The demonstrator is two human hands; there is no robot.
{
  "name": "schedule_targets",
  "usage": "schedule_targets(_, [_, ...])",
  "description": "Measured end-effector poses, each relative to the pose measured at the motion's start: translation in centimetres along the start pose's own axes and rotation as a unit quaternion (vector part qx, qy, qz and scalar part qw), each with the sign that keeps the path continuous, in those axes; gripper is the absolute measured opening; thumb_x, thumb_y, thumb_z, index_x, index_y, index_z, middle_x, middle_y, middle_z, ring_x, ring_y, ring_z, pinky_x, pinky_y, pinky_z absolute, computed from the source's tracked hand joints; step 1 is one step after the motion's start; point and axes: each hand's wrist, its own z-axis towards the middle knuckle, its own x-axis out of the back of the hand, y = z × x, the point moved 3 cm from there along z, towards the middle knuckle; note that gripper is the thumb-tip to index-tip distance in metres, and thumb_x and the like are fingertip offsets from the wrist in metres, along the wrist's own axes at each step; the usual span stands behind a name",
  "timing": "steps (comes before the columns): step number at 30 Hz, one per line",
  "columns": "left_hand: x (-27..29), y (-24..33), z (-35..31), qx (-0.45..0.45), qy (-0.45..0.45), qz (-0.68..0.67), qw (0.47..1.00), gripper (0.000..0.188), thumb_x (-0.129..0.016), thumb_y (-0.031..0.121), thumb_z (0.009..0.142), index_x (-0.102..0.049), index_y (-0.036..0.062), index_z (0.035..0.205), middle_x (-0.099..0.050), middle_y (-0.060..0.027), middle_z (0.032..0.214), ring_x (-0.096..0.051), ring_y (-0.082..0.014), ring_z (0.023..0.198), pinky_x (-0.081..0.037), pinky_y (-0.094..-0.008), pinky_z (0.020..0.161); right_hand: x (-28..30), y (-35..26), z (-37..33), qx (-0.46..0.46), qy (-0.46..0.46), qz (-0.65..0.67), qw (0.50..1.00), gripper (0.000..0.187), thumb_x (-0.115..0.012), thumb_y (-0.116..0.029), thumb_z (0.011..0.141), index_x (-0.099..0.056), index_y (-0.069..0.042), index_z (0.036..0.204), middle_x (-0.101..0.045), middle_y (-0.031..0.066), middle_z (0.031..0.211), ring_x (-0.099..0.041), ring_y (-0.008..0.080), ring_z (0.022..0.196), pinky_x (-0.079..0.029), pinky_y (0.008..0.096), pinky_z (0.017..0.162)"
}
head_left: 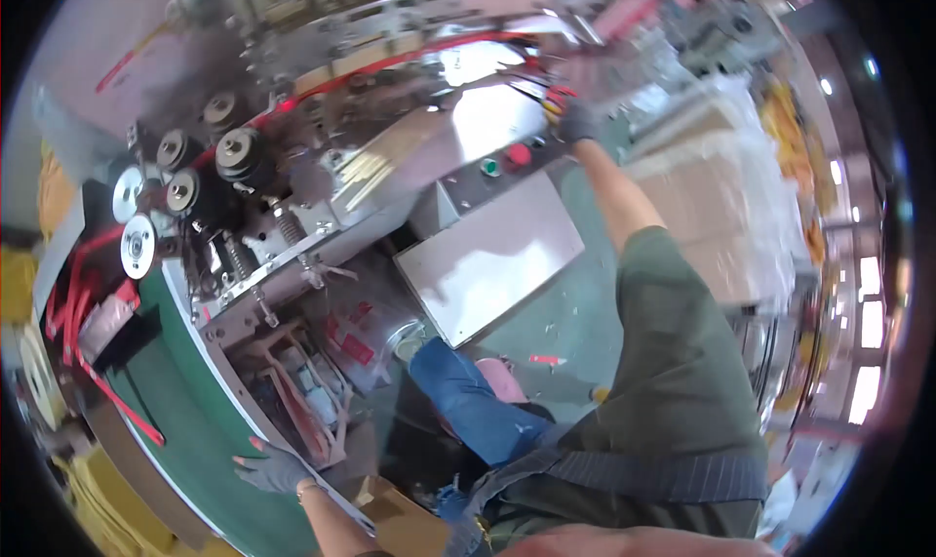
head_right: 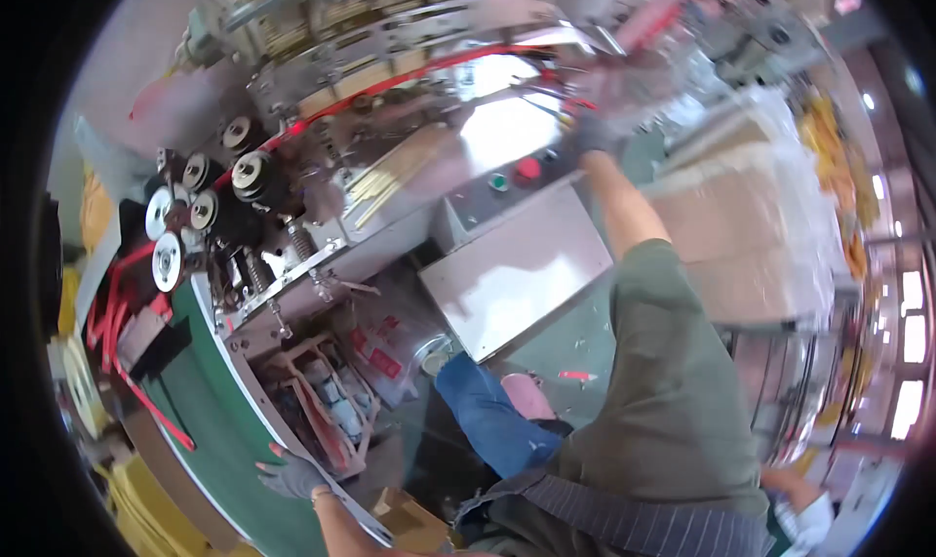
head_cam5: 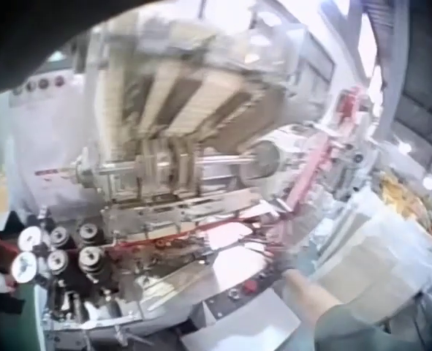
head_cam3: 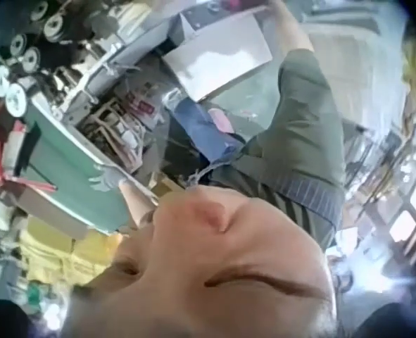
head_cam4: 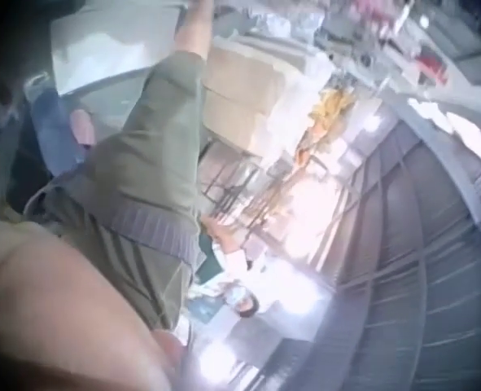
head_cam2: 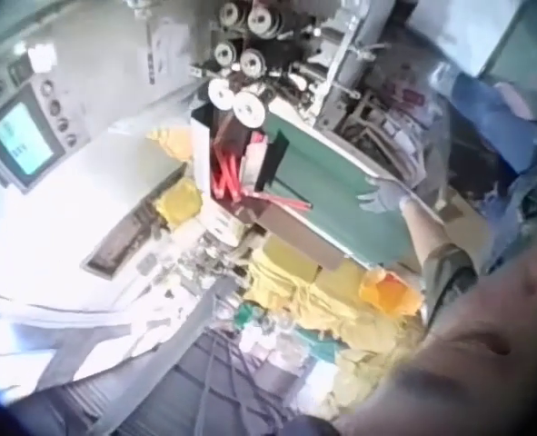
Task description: Assembling red plastic ribbons into decorative bows and packaging them into plastic bags.
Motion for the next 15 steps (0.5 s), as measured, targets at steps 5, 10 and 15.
schedule_targets(5, [1.0, 2.8, -0.2, -0.002, -0.044, -0.011, 0.999, 0.066, -0.040, 0.050, 0.093, -0.037, -0.0001, 0.136, -0.036, -0.0270, 0.138, -0.034, -0.0396, 0.128, -0.028, -0.0423, 0.106, -1.5, 4.3, 4.6, 0.192, -0.087, -0.084, 0.974, 0.026, -0.062, -0.024, 0.081, -0.055, -0.006, 0.098, -0.059, 0.0210, 0.086, -0.057, 0.0354, 0.077, -0.047, 0.0433, 0.068])
schedule_targets(10, [2.7, 2.8, 1.2, -0.009, -0.126, -0.040, 0.991, 0.072, -0.040, 0.052, 0.092, -0.034, -0.0042, 0.137, -0.032, -0.0309, 0.139, -0.031, -0.0408, 0.130, -0.026, -0.0421, 0.107, 4.1, -0.2, 2.6, 0.223, -0.018, -0.027, 0.974, 0.028, -0.061, -0.018, 0.083, -0.051, -0.004, 0.105, -0.062, 0.0204, 0.095, -0.060, 0.0380, 0.085, -0.048, 0.0422, 0.074])
schedule_targets(15, [1.1, 4.0, 6.6, 0.078, -0.099, -0.047, 0.991, 0.079, -0.037, 0.060, 0.089, -0.035, -0.0028, 0.137, -0.033, -0.0308, 0.138, -0.031, -0.0397, 0.130, -0.026, -0.0420, 0.107, 7.9, -6.7, -11.9, -0.147, -0.323, 0.582, 0.731, 0.024, -0.057, -0.031, 0.091, -0.055, -0.011, 0.103, -0.053, -0.0024, 0.074, -0.052, 0.0099, 0.060, -0.044, 0.0259, 0.051])
